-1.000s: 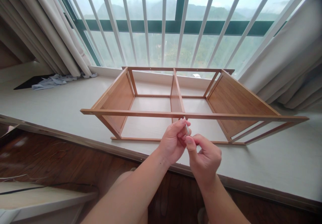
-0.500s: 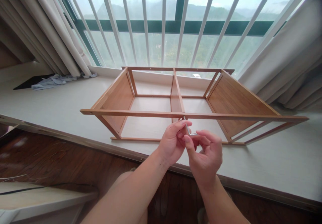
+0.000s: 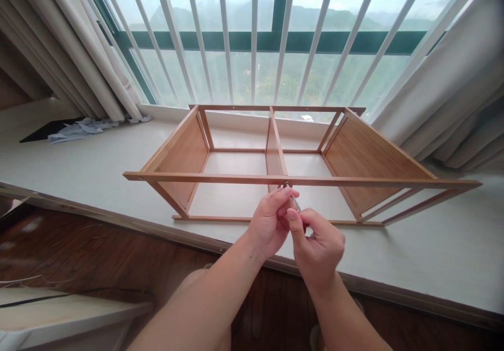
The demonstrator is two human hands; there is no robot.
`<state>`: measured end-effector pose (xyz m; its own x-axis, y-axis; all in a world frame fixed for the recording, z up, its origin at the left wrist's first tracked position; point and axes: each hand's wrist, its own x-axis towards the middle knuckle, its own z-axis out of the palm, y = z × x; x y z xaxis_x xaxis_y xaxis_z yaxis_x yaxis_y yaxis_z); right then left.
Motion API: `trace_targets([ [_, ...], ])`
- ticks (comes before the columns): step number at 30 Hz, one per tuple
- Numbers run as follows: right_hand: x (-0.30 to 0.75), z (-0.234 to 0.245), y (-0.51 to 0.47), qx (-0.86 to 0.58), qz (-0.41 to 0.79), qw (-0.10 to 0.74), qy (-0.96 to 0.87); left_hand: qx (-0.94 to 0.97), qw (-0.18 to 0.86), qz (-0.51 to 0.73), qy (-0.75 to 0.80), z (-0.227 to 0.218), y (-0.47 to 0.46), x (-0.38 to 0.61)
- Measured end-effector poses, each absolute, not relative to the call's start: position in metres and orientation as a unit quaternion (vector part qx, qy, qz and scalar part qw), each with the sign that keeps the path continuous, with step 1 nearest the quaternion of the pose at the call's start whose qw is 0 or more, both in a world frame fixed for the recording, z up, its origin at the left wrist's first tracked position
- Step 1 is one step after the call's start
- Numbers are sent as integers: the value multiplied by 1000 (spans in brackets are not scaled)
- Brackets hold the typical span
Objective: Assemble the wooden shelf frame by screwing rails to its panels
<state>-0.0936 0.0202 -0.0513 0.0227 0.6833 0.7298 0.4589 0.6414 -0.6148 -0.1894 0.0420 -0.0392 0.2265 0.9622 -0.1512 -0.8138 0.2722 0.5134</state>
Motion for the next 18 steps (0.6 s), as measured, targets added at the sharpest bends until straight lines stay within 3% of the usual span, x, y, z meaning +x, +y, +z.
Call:
trace_targets([
  [9, -87, -52, 18, -411, 123, 581, -691, 179, 756, 588, 225, -39, 41, -190],
  [18, -94, -64, 22, -419, 154, 655, -609, 173, 758, 594, 207, -40, 41, -190],
])
